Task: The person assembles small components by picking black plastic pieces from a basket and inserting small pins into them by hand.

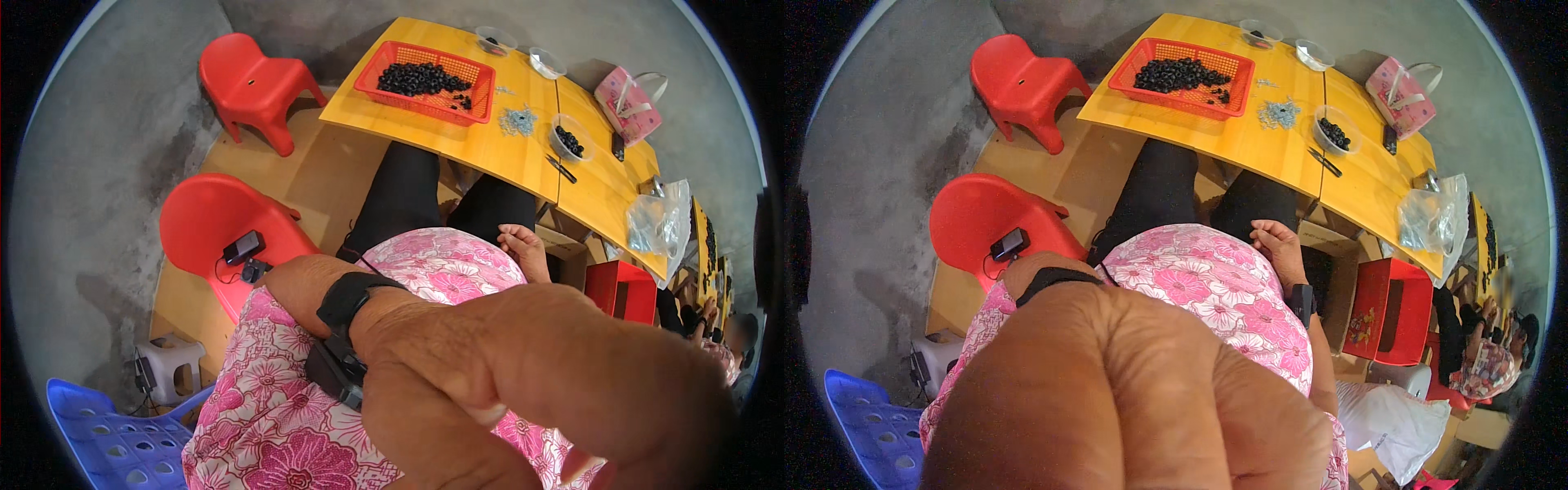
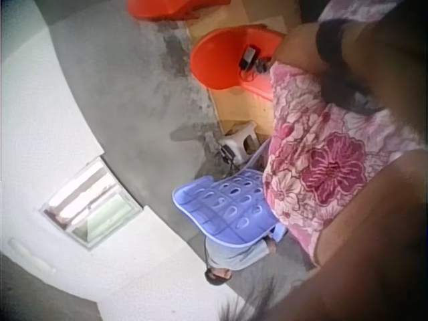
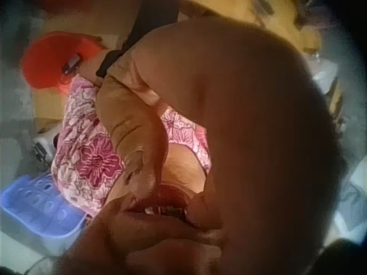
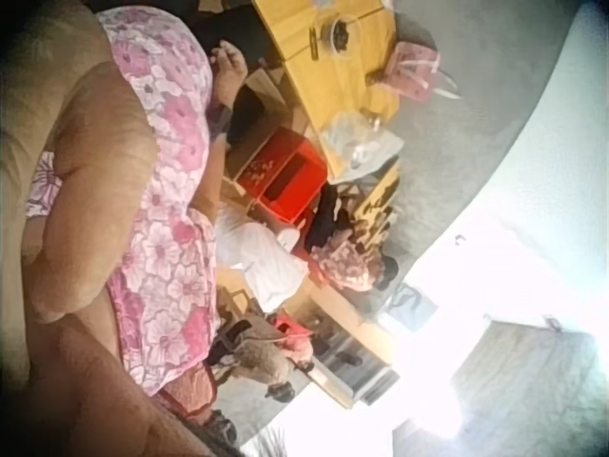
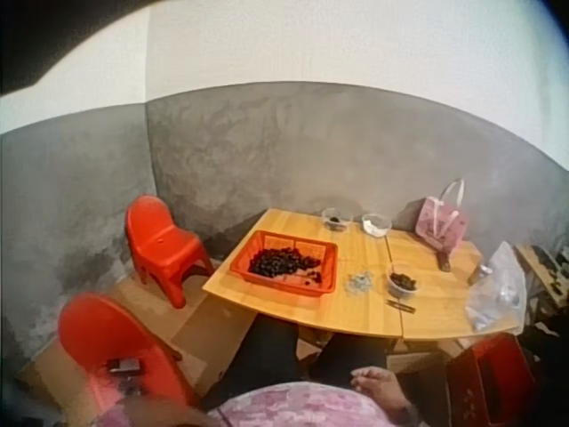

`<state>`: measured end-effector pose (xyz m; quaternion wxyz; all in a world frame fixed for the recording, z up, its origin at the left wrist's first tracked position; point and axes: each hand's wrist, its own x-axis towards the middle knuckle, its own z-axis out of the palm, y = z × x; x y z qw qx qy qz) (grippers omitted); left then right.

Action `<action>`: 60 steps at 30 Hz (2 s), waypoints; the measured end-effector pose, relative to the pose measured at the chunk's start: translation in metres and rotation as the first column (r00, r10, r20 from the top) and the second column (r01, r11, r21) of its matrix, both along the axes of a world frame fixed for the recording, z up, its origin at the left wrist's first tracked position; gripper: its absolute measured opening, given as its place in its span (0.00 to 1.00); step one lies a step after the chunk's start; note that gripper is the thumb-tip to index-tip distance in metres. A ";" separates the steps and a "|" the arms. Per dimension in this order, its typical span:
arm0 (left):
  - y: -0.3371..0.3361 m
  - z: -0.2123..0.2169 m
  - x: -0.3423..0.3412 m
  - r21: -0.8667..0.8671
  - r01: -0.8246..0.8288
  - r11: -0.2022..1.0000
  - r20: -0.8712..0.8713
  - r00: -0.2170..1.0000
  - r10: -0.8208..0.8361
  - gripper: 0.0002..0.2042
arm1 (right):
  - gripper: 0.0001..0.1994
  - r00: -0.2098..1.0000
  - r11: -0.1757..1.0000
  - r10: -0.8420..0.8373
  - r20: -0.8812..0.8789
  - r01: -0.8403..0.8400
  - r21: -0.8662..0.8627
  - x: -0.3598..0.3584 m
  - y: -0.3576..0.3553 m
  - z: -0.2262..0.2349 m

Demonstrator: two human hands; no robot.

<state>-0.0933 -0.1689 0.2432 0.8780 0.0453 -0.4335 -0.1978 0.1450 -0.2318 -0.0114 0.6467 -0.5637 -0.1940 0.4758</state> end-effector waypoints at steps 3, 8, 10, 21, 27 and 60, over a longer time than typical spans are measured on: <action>0.001 -0.002 0.000 0.015 -0.036 0.999 0.002 0.999 0.036 0.10 | 0.08 1.000 0.999 -0.027 -0.016 0.027 -0.032 -0.004 0.001 0.006; 0.004 0.001 0.003 0.055 -0.088 0.995 0.030 0.996 0.087 0.10 | 0.07 1.000 0.999 -0.020 -0.013 0.020 -0.035 -0.003 0.001 0.007; 0.008 0.003 0.001 0.071 -0.103 0.992 0.045 0.994 0.100 0.10 | 0.08 1.000 0.998 -0.027 -0.010 0.027 -0.050 -0.003 0.000 0.007; 0.020 0.008 0.003 0.134 -0.182 0.974 0.113 0.979 0.168 0.10 | 0.07 0.999 0.997 -0.038 -0.016 0.037 -0.061 -0.005 0.001 0.012; 0.026 0.009 0.005 0.156 -0.224 0.962 0.148 0.968 0.201 0.10 | 0.08 0.999 0.997 -0.036 -0.009 0.035 -0.063 -0.005 0.001 0.012; 0.041 0.013 0.002 0.297 -0.465 0.834 0.380 0.859 0.343 0.11 | 0.08 0.998 0.998 -0.045 -0.050 0.043 -0.038 -0.005 -0.001 0.010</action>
